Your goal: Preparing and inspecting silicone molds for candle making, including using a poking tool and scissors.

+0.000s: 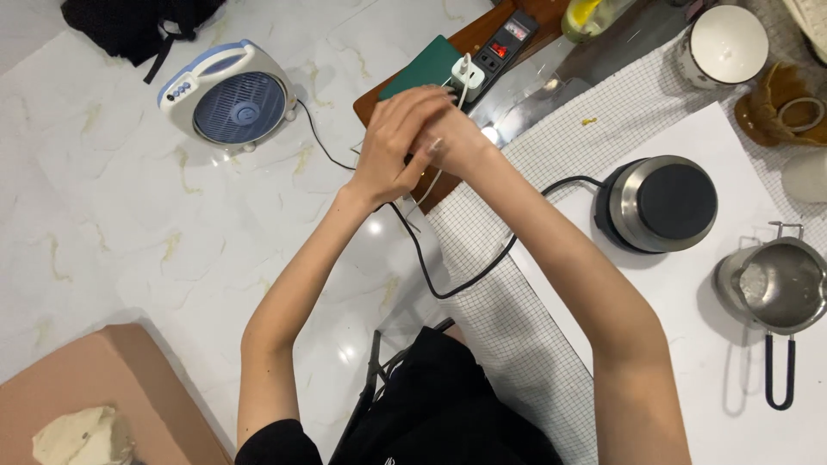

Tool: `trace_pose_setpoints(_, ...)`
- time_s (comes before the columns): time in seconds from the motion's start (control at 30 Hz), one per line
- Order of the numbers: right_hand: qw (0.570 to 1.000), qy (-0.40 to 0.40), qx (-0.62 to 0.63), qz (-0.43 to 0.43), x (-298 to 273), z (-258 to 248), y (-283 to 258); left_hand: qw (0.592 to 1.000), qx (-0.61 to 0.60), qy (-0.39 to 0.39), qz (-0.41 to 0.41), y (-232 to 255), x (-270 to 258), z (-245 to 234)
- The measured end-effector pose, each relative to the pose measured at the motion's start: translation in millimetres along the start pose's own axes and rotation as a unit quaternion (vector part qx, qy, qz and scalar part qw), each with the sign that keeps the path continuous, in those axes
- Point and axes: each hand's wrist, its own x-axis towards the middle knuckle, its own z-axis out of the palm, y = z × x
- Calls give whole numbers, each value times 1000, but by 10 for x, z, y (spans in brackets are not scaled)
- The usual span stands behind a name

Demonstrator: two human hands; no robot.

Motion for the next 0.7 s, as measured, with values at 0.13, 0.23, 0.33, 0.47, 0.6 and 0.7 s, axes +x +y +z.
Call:
trace_pose_setpoints(0.13, 1000, 23, -7, 9, -19, -112, -6, 997, -26, 69, 23, -300, -98, 306)
trace_pose_setpoints(0.23, 999, 49, -3, 17, -26, -146, 16, 995, -15, 89, 34, -330, -112, 388)
trace_pose_setpoints(0.33, 997, 79, 8, 22, -27, -153, 15, 995, -58, 77, 19, -386, -118, 406)
trace_pose_setpoints(0.47, 991, 124, 26, 37, -10, -151, -31, 993, -106, 50, -12, -394, -108, 362)
trace_pose_setpoints(0.6, 984, 163, 31, 56, -10, -196, -37, 991, -128, 32, -23, -434, -129, 347)
trace_pose_setpoints(0.7, 979, 190, 33, 64, -34, -234, -10, 992, -120, 32, -19, -436, -114, 365)
